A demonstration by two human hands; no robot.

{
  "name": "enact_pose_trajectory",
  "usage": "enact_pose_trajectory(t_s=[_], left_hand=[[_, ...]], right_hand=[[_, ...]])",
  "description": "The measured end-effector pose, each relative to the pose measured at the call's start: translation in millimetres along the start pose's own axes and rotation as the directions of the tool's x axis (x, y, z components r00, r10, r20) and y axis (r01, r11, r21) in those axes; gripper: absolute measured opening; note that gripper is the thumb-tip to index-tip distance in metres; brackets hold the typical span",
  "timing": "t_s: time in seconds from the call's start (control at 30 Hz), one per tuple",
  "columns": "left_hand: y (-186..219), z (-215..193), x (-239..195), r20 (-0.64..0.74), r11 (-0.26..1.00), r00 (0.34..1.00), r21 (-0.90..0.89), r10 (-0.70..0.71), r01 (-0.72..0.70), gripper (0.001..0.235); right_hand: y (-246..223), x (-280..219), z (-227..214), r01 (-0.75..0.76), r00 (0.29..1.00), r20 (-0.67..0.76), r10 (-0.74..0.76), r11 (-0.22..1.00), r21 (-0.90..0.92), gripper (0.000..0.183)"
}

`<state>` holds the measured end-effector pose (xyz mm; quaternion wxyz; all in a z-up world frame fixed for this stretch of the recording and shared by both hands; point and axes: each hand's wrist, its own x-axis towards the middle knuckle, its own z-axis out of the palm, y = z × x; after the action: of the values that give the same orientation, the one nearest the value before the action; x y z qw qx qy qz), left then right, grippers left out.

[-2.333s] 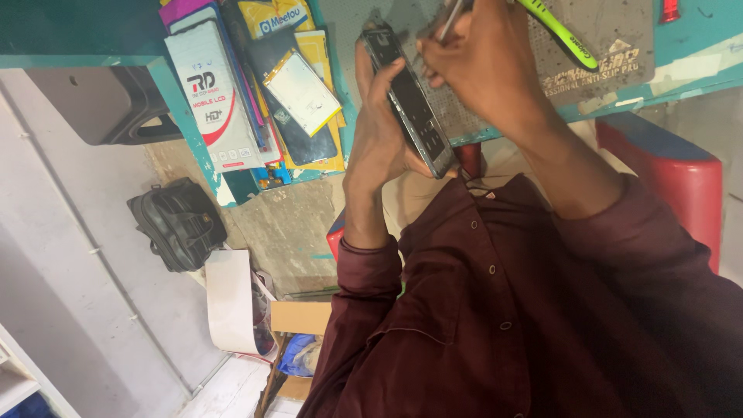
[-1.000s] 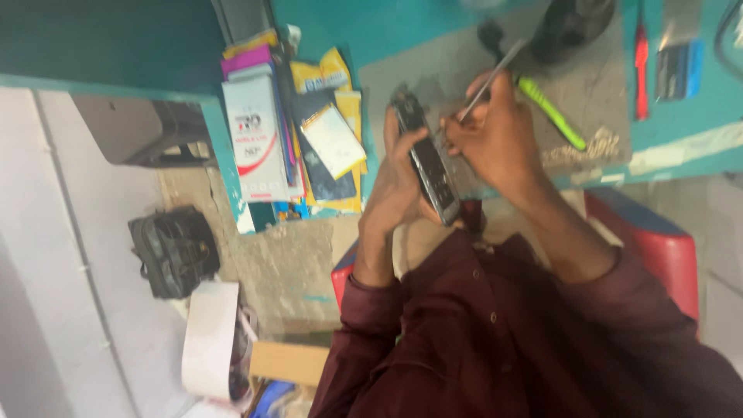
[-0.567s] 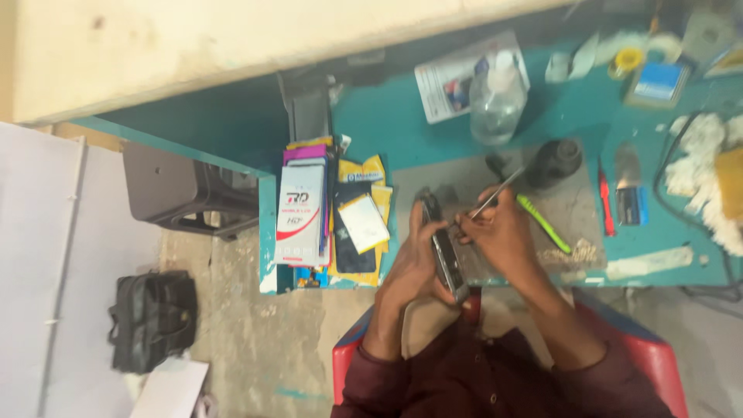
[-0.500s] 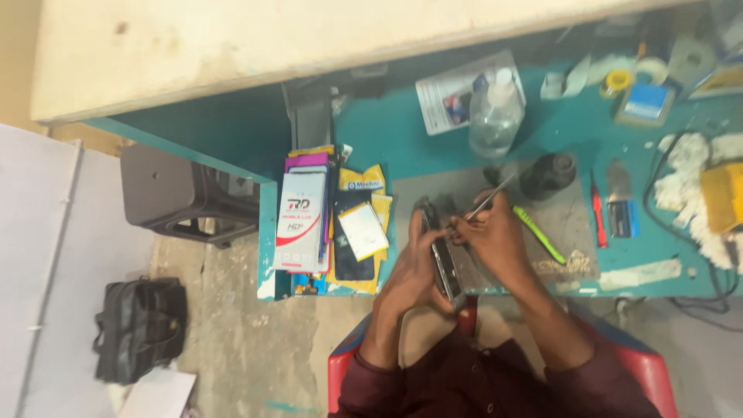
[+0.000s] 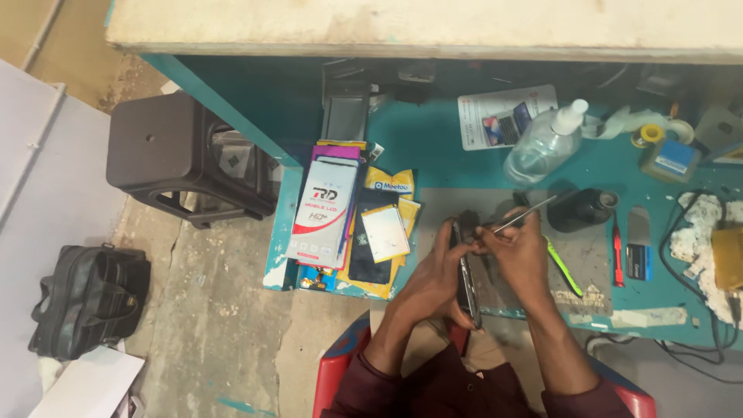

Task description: The person holds a disassembled smartphone frame and uses a metal tool to scrape adhesive residue from the interior. They then apply liquid from a bottle onto the frame and continue scraping. The person repeats this process multiple times on different areas of the frame.

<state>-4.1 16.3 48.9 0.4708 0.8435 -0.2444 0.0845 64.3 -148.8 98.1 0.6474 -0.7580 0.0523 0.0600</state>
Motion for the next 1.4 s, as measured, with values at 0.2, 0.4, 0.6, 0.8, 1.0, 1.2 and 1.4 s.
enact_pose_trajectory(t_s=[0.2,0.4,0.6,0.8,1.0,1.2,1.4], left_hand=[[1.1,-10.7,3.4,-0.013,0.997,1.0,0.07,-0.008,0.009,0.113],[-5.2,-17.3,0.9,-0.037,1.0,0.999,-0.004,0.01,-0.01,0.112],[-0.4,-28.8,6.9,-0.043,1.0,0.999,-0.018,0.002,-0.003,0.109],[-2.1,-25.2,4.5,-0.055,1.0,0.998,0.02,0.006,-0.005,0.092],[2.1,-28.4,10.2,-0.077,0.995,0.997,0.095,0.012,-0.005,0.063],[-3.9,-18.8,9.3,-0.064,0.998,0.998,0.062,-0.021,0.025,0.047],[-25.8,10.2,2.9,-0.021,0.992,0.996,0.086,-0.089,0.091,0.049]], right_hand=[[10.0,-4.8,5.7,-0.068,0.997,-0.032,0.067,0.998,-0.007,0.041],[33.4,0.0,7.7,-0.044,0.999,-0.028,0.045,0.998,0.053,0.041],[35.2,8.4,11.0,-0.031,0.999,-0.028,0.032,0.999,0.043,0.038],[38.6,-0.3,9.0,-0.055,0.997,-0.047,0.055,0.998,0.001,0.038],[28.3,16.8,17.1,0.018,1.0,-0.019,-0.017,0.999,0.049,0.038],[22.1,18.2,17.7,0.018,1.0,-0.028,-0.015,0.991,0.131,0.04],[38.8,24.6,11.4,0.056,0.998,-0.031,-0.051,0.984,0.17,0.041]])
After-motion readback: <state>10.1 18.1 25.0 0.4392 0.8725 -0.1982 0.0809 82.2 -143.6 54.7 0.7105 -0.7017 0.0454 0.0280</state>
